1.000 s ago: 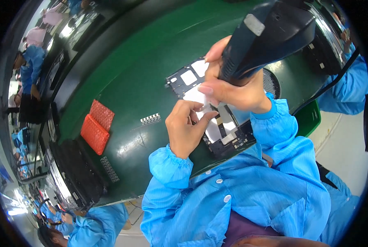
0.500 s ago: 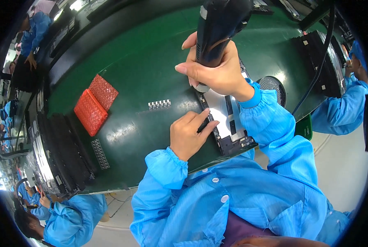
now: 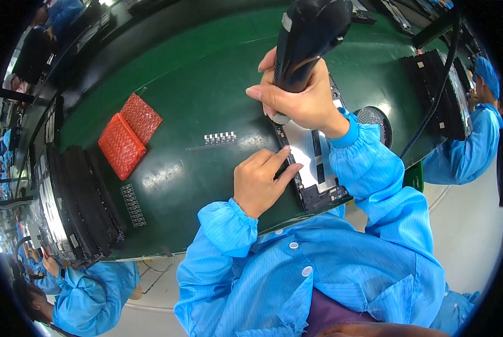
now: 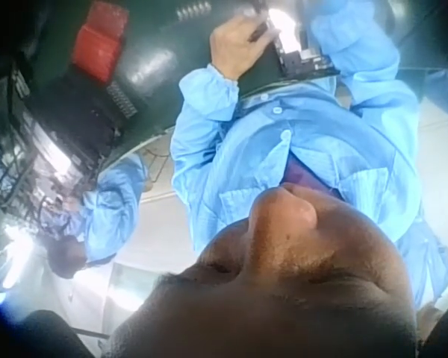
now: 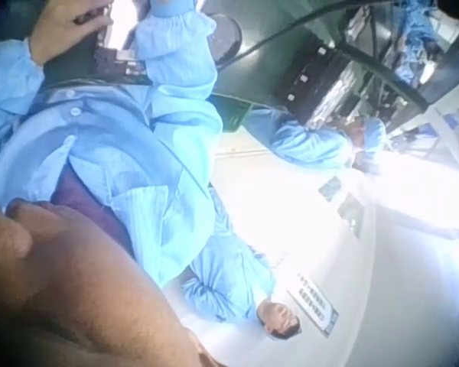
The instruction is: The person assembles tablet components and frames on an industrial production line by securing them with screws using an electric screwdriver.
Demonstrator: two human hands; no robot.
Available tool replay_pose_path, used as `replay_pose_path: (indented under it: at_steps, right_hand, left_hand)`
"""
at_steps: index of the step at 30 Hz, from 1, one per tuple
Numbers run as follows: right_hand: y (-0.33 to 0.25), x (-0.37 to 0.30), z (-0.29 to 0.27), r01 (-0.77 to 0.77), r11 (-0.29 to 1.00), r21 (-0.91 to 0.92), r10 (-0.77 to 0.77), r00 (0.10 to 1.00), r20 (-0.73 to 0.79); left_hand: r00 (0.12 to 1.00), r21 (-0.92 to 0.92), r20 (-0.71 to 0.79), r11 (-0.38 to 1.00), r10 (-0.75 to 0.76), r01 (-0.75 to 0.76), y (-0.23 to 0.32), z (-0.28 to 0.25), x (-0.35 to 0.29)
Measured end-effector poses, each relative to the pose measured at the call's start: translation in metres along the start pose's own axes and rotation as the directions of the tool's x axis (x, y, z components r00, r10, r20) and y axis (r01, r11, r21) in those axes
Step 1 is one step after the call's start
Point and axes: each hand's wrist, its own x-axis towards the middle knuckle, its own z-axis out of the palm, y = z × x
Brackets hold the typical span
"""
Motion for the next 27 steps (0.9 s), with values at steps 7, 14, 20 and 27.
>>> replay_pose_path:
  at_steps: [7,14,20,27]
  right_hand:
    - [0.001,-0.01,0.009,-0.01,0.999,0.048,0.014,0.997,-0.081]
    - [-0.025,0.0,-0.02,0.181,0.973,-0.141,-0.213,0.941,-0.263]
    - [-0.081,-0.026,-0.16,0.215,0.899,-0.381,-0.413,0.703,-0.579]
    - [-0.025,-0.047,-0.244,0.036,0.878,-0.477,-0.404,0.59,-0.699]
  left_hand:
    - [0.903,-0.038,0.094,0.908,0.419,-0.418,0.035,0.011,-0.019]
    - [0.914,0.211,0.273,0.909,0.299,-0.36,0.04,0.024,-0.026]
    - [0.967,0.429,0.153,0.868,0.202,-0.25,-0.035,-0.004,0.094]
    - [0.991,0.714,0.094,0.7,-0.1,0.002,-0.154,-0.07,0.201]
